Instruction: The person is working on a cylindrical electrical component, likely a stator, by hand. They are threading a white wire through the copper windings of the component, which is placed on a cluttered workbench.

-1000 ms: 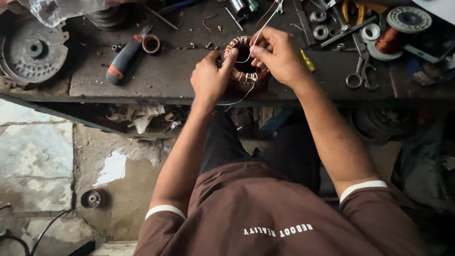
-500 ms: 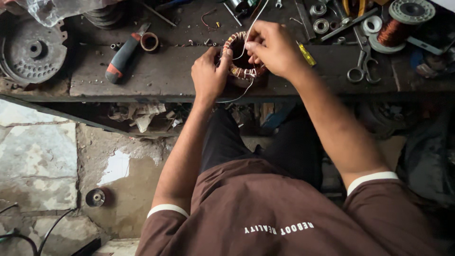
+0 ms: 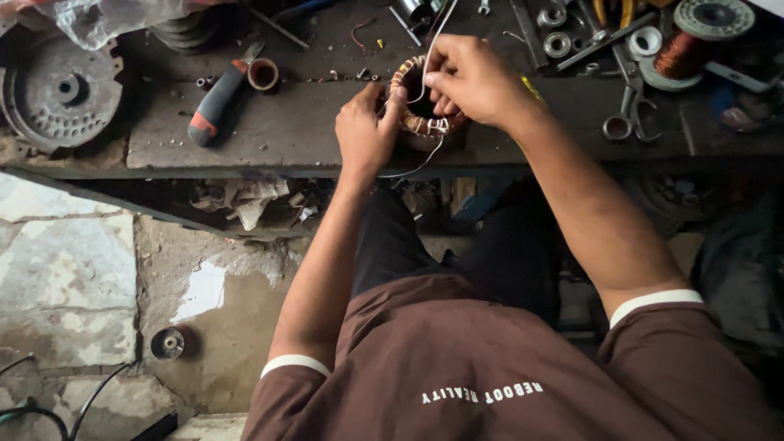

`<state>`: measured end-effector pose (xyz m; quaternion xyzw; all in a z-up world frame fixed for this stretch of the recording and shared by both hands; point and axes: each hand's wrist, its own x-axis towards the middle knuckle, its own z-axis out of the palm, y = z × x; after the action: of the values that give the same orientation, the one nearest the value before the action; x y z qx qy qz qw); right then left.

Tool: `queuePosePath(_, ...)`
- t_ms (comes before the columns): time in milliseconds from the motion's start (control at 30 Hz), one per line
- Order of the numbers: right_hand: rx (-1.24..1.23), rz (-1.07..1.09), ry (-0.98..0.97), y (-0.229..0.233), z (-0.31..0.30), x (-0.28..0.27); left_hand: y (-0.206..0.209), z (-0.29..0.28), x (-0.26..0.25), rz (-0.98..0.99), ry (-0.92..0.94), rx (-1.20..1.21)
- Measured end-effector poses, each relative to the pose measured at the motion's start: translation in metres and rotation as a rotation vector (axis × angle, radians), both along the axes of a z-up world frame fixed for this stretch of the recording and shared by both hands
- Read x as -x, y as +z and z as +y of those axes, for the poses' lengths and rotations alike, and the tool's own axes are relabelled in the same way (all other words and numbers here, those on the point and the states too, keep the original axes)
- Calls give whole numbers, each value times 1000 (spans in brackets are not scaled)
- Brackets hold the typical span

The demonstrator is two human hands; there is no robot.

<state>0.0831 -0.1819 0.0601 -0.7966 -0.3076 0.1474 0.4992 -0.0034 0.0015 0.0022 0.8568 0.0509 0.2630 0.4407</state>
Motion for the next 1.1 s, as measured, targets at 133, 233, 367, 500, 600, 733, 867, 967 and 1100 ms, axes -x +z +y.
queuePosePath(133, 29, 4, -5, 4, -1, 1, 2, 3, 1, -38, -23, 20)
queuePosePath(233, 71, -28, -44, 11, -3, 12, 1, 3, 6, -108, -84, 68)
queuePosePath(367, 174, -175, -65, 18, -9, 30, -1, 5, 9, -196, -159, 121)
queuePosePath(500, 60, -264, -79, 14, -12, 39, -4, 5, 9, -213, -180, 119)
queuePosePath(600, 74, -242, -69, 17, -9, 36, -1, 5, 6, -183, -181, 130)
queuePosePath(733, 187, -307, -57, 17, -4, 35, -5, 6, 8, -160, -163, 120)
queuePosePath(867, 199, -268, -61, 25, -1, 33, -3, 7, 6, -172, -156, 105)
queuePosePath(967, 183, -236, -58, 27, 1, 33, -3, 8, 7, -144, -154, 107)
queuePosePath(1100, 231, -251, -68, 28, 2, 35, -2, 7, 7, -137, -161, 122)
